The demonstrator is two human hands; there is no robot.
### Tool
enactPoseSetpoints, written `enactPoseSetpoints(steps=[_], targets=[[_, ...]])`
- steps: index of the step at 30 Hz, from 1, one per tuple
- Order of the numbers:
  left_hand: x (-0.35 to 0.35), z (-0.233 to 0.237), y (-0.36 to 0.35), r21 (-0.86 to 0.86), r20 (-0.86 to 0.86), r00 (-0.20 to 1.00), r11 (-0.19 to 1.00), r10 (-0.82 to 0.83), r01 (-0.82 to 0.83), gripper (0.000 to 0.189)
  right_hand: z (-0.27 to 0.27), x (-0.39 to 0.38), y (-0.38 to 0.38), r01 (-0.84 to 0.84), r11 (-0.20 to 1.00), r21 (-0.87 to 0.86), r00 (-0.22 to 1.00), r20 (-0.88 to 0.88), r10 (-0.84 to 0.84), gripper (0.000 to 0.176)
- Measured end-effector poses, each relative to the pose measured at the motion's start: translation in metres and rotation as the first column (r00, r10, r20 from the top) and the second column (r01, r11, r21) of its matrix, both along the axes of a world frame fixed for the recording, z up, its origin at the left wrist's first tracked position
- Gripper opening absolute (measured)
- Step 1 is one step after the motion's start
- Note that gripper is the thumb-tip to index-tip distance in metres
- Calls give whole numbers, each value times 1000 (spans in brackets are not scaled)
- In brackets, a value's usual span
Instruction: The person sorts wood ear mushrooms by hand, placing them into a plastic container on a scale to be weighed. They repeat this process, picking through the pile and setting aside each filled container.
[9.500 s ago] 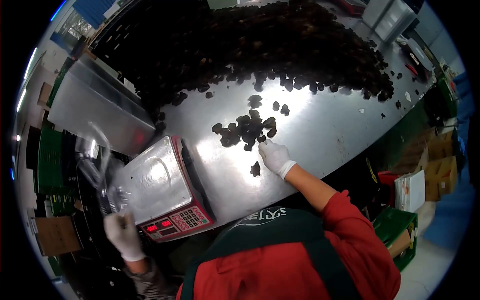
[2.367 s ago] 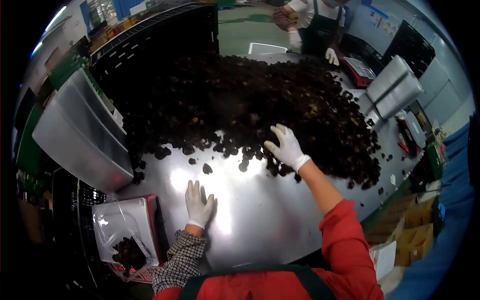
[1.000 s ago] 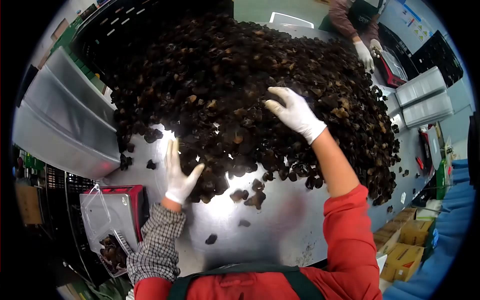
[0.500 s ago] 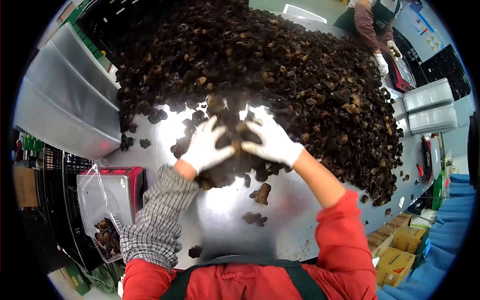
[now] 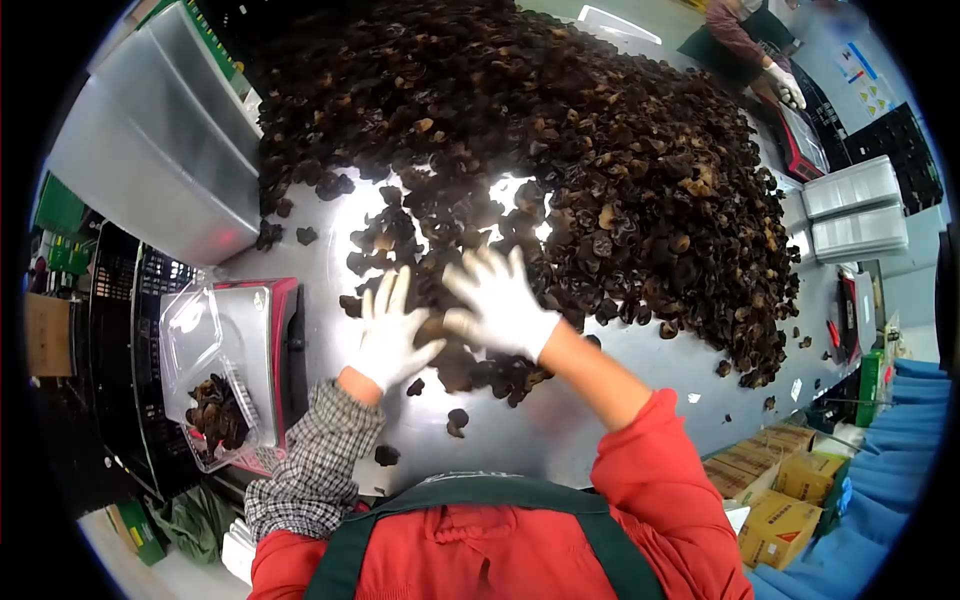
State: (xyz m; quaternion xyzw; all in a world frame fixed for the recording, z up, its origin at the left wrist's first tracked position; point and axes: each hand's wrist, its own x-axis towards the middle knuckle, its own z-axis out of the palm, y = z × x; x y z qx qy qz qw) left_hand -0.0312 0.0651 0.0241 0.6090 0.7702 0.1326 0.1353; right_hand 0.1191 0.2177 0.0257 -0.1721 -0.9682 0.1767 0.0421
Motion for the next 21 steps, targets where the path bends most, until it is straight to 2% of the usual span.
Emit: enactPoseSetpoints(steps=[1,3,5,6,7,8,9,10,13,14,15,17,19,21], targets=[[-1,-1,-21,30,-27,1000,1000,-9,10,49,-5,12,-27,-60,998,-21,997,-55,59,66],[-8,-3,-64,98,-50,996,992,80,-75,50,-7,43,-58,-210,977,-23,974,-94,207,62],[-13,-6,-100,34,-41,972,973,230,-228,51,8,70,-47,-152,988,-33,985,-92,149,53],[-16,-20,-119,-2,9,969,969,249,-249,51,14,78,-35,-49,999,15,988,-145,51,43],[-9,-14,-123,6,99,966,971,237,-239,49,9,85,-22,84,996,-31,984,-154,-88,36],[-2,-11,-124,35,141,975,983,171,-177,48,-2,92,-13,199,965,171,966,-198,-164,36],[5,-8,-126,64,182,978,991,102,-115,47,-3,91,-5,274,949,157,951,-188,-243,40],[10,-4,-126,100,211,974,989,82,-105,45,-1,81,-3,279,946,165,945,-221,-240,43],[9,1,-137,54,133,982,988,135,-143,31,-2,46,-22,234,960,153,954,-225,-197,55],[8,7,-143,35,98,977,981,188,-192,27,-8,42,-36,173,976,133,977,-145,-154,60],[5,12,-151,23,57,977,978,208,-209,27,-9,46,-51,70,981,180,997,-40,-64,59],[-3,7,-174,1,73,968,970,241,-242,33,-3,66,-70,-16,983,183,999,43,9,54],[1,2,-190,97,159,945,948,286,-304,35,9,80,-73,43,985,165,999,3,-44,38],[14,-4,-203,175,209,928,922,309,-346,39,19,69,-69,84,988,127,988,-136,-66,34]])
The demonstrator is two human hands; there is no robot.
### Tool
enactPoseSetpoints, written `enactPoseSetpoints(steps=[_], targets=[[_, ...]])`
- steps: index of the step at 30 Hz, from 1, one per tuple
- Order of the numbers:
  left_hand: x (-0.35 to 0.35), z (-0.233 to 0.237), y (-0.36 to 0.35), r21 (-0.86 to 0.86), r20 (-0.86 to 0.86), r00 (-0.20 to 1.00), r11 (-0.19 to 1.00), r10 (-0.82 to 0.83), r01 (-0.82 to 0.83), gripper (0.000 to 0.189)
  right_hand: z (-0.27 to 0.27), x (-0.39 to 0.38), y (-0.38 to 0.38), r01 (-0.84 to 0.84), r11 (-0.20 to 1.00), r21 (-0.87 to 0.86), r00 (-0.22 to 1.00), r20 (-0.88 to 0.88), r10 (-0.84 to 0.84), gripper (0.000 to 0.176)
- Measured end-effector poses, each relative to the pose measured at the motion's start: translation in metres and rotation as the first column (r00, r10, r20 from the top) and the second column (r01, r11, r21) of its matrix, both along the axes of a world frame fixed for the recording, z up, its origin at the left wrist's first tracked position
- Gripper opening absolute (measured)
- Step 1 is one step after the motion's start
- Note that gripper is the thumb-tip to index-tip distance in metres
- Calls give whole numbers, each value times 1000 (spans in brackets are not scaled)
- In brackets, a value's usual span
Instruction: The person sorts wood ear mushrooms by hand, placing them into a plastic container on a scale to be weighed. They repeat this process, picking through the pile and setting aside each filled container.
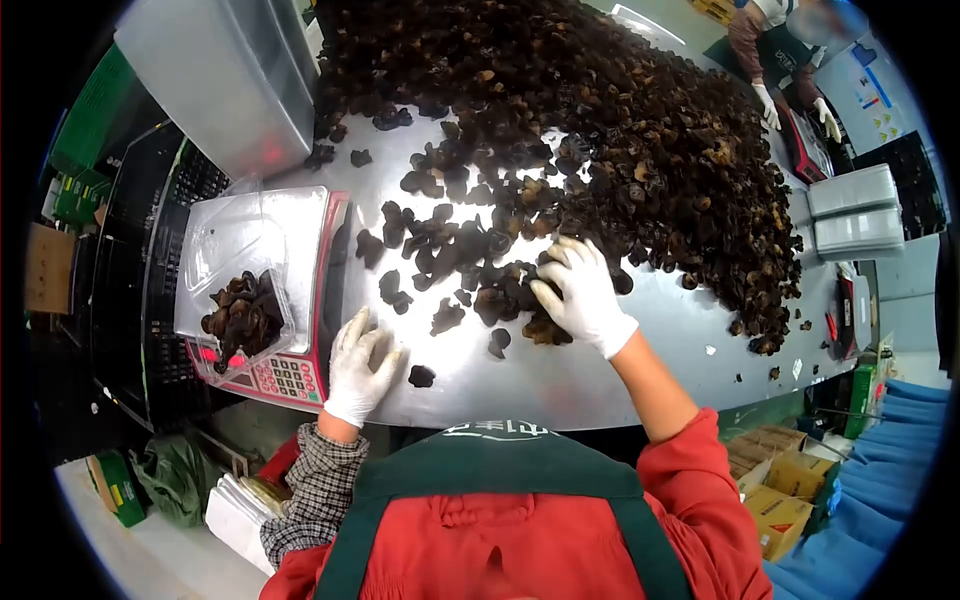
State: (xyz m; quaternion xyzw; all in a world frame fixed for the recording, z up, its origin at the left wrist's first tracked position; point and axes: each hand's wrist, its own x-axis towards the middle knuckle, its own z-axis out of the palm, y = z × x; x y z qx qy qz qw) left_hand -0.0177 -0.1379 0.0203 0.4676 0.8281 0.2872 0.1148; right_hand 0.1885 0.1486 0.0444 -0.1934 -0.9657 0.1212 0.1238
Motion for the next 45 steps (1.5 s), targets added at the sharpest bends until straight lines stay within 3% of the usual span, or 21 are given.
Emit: enactPoseSetpoints(steps=[1,2,4,6,7,8,10,12,15,19,21,26,27,28,30,34,36,39,40,43,45], targets=[[9,-1,1,42,-15,1000,999,19,-18,43,3,-18,-1,-22,997,67,990,-140,31,31],[15,-4,1,85,-34,999,996,39,-36,47,-7,-36,2,-72,997,-14,976,-206,67,40],[26,-17,-1,125,-84,996,991,-25,36,64,-18,-77,-6,-10,996,-88,978,-210,-9,52],[35,-20,2,127,-108,993,990,-50,64,75,-38,-103,-19,39,996,-85,999,9,-38,61],[34,-24,1,107,-139,987,989,-85,100,85,-21,-103,-38,-21,993,-112,987,156,38,65],[32,-28,0,100,-136,987,990,-84,98,85,-37,-93,-51,-154,987,-53,980,121,159,62],[33,-35,-5,83,-115,990,992,-83,93,87,-24,-61,-87,-254,965,-61,964,71,258,57],[32,-35,-7,13,-114,983,989,-143,145,90,-12,-21,-101,-248,966,-75,967,39,251,50],[29,-43,-7,27,-149,972,982,-181,187,94,-21,38,-89,-26,996,-89,999,45,30,39],[16,-40,25,125,-189,977,984,-98,123,92,-11,34,-65,47,998,-36,990,-132,-52,32],[12,-33,47,61,-172,972,983,-158,171,89,-5,0,-57,28,999,-47,982,-183,-36,37],[11,-24,45,-39,-151,905,917,-397,396,80,-27,-5,-70,-136,991,-21,990,31,136,48],[10,-27,34,-39,-121,924,932,-362,360,76,-25,9,-70,-94,995,-40,994,45,95,46],[9,-30,23,-43,-226,921,947,-318,317,73,-23,22,-67,-51,997,-57,997,60,54,45],[8,-28,17,131,-206,956,962,-209,238,71,-17,40,-62,46,999,24,999,9,-46,35],[-11,-25,70,234,-204,977,966,-60,108,72,-17,18,-44,101,995,8,983,-156,-98,32],[-25,-19,113,143,-236,971,990,20,14,74,-20,-9,-41,39,999,2,983,-178,-38,34],[-50,-19,149,-354,-297,952,918,67,-175,71,-28,-25,-38,56,994,94,997,48,-61,41],[-60,-30,146,-281,-222,965,938,142,-203,68,-29,-15,-31,113,991,73,988,99,-120,42],[-60,-50,109,-59,-112,990,993,91,-98,56,-32,33,-11,245,962,121,969,3,-247,40],[-30,-43,79,-50,-102,993,997,52,-57,44,-26,46,-21,197,976,96,979,-72,-190,40]])
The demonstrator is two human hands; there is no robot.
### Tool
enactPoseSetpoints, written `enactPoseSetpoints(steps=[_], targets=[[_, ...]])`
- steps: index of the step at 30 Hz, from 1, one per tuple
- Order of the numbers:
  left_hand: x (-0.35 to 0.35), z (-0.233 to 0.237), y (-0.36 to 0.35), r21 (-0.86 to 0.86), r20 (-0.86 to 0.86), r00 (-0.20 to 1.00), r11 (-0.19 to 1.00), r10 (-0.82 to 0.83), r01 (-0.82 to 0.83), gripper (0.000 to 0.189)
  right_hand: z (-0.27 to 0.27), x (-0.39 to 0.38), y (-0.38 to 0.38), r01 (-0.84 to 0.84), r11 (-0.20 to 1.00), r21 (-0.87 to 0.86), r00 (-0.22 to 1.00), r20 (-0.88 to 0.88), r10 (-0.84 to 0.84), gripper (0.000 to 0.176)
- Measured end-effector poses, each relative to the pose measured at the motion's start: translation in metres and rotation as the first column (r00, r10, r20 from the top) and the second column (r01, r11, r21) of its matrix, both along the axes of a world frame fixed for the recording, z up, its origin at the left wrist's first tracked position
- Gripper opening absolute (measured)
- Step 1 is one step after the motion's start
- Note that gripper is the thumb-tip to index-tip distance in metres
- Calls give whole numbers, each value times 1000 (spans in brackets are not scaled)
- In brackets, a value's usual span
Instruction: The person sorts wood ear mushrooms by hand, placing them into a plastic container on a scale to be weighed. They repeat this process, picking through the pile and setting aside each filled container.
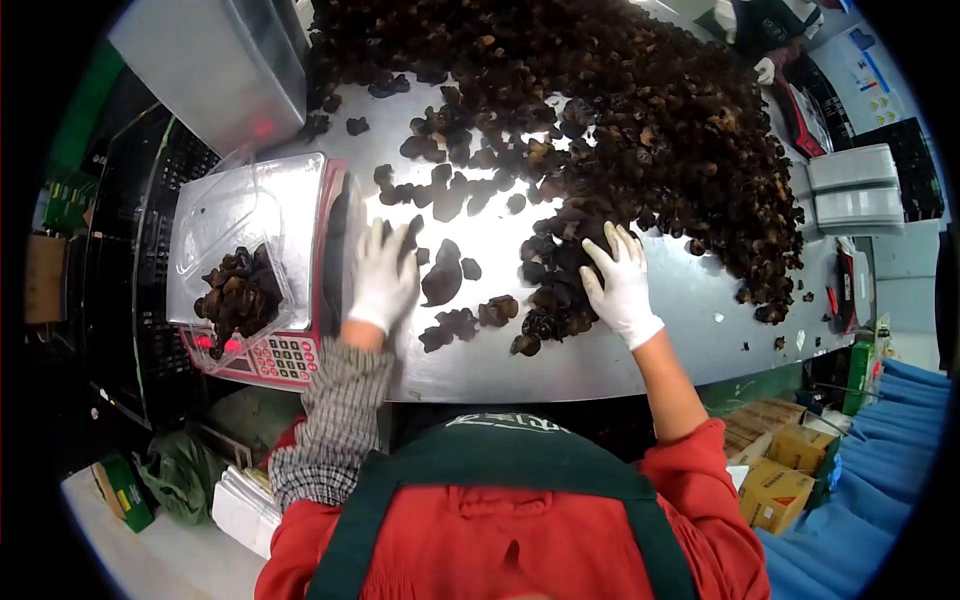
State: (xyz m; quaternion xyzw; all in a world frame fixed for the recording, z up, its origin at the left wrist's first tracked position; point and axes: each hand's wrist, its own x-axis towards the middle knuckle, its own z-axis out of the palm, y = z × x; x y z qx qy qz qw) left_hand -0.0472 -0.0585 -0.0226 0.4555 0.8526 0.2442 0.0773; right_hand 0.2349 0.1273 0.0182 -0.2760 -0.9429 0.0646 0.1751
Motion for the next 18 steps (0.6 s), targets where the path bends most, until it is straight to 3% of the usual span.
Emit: enactPoseSetpoints(steps=[1,3,5,7,9,13,15,17,18], targets=[[19,2,-28,92,30,995,991,-96,93,40,5,-3,-15,-62,997,-40,997,-55,60,40],[40,14,-42,91,-37,976,972,-214,216,40,9,-28,-46,-228,965,-125,970,-111,215,34],[49,23,-48,154,-12,914,903,-405,402,42,9,-44,-79,-380,903,-202,923,-14,385,29],[47,28,-53,163,-60,918,903,-392,397,46,-10,-37,-87,-380,911,-160,924,-11,383,22],[39,36,-63,171,-95,947,932,-307,319,47,-7,-14,-71,-290,946,-142,954,36,298,15],[36,19,-78,59,-118,976,979,-185,193,83,12,12,-54,-212,973,-93,977,-54,208,12],[48,16,-79,112,41,954,951,-296,290,92,20,21,-39,-157,983,-91,982,-121,146,15],[61,18,-75,145,8,916,907,-401,395,95,19,35,-24,-48,988,-146,981,-191,19,18],[64,20,-75,164,10,931,919,-365,359,98,19,44,-16,3,979,-203,964,-258,-57,19]])
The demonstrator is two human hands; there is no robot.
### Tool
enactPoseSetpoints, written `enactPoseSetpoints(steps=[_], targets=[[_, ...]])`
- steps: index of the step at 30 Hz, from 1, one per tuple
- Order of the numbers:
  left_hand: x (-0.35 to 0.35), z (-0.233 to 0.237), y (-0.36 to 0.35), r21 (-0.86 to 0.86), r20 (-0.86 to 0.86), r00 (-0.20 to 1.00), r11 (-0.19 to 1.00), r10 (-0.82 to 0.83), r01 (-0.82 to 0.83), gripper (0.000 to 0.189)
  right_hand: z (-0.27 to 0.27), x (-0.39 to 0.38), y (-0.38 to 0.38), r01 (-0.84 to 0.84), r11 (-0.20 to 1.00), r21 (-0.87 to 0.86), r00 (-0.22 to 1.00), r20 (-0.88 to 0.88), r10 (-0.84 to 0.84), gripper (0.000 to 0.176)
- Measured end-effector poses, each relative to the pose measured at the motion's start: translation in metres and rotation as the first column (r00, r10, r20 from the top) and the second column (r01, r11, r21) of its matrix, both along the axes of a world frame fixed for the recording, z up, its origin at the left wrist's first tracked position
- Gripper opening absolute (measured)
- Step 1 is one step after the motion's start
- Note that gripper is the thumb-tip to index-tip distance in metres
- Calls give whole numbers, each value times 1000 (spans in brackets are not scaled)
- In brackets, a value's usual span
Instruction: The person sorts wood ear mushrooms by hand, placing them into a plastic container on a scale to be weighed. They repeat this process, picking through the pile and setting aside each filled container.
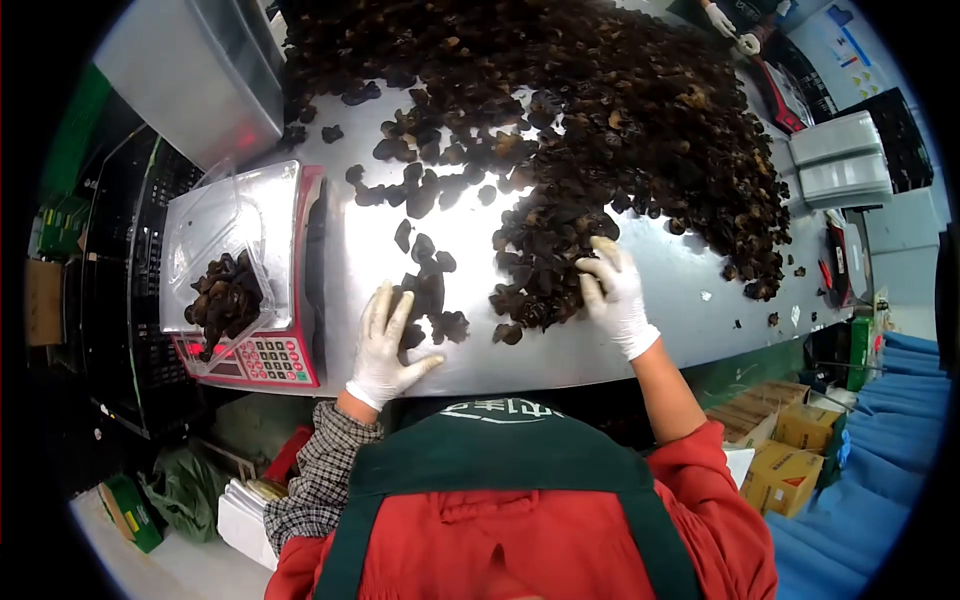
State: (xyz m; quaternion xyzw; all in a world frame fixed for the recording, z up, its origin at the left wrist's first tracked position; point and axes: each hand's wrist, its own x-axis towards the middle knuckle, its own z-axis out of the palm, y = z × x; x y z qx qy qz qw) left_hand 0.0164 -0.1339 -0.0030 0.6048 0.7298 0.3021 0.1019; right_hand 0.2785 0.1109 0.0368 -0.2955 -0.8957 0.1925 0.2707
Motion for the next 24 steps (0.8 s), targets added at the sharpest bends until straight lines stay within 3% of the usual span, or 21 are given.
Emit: enactPoseSetpoints(steps=[3,4,7,9,11,15,17,21,24], targets=[[-7,-6,1,52,13,993,991,119,-120,110,-18,34,14,211,976,-53,978,9,-210,30],[-11,-12,4,40,-58,989,990,136,-134,118,-26,46,17,241,964,-115,970,55,-236,40],[-2,-7,20,-42,-83,997,999,-4,0,119,-60,55,14,309,945,-107,950,74,-302,47],[9,-2,29,-11,-61,986,988,-153,152,117,-48,44,-7,141,964,-226,988,100,-121,63],[13,-1,28,13,-82,979,983,-184,186,118,-34,38,-24,47,986,-160,990,139,-25,70],[5,-15,29,21,-70,998,1000,8,-6,128,-45,33,-2,133,987,-84,991,41,-130,84],[14,-6,43,-70,-126,986,993,-106,98,122,-50,14,8,152,976,-153,984,119,-134,93],[36,3,56,-89,-140,922,932,-362,353,110,-42,7,-19,-160,986,-43,980,115,164,95],[33,1,51,-89,-136,950,959,-280,270,109,-48,22,-38,-93,996,-5,986,138,93,89]])
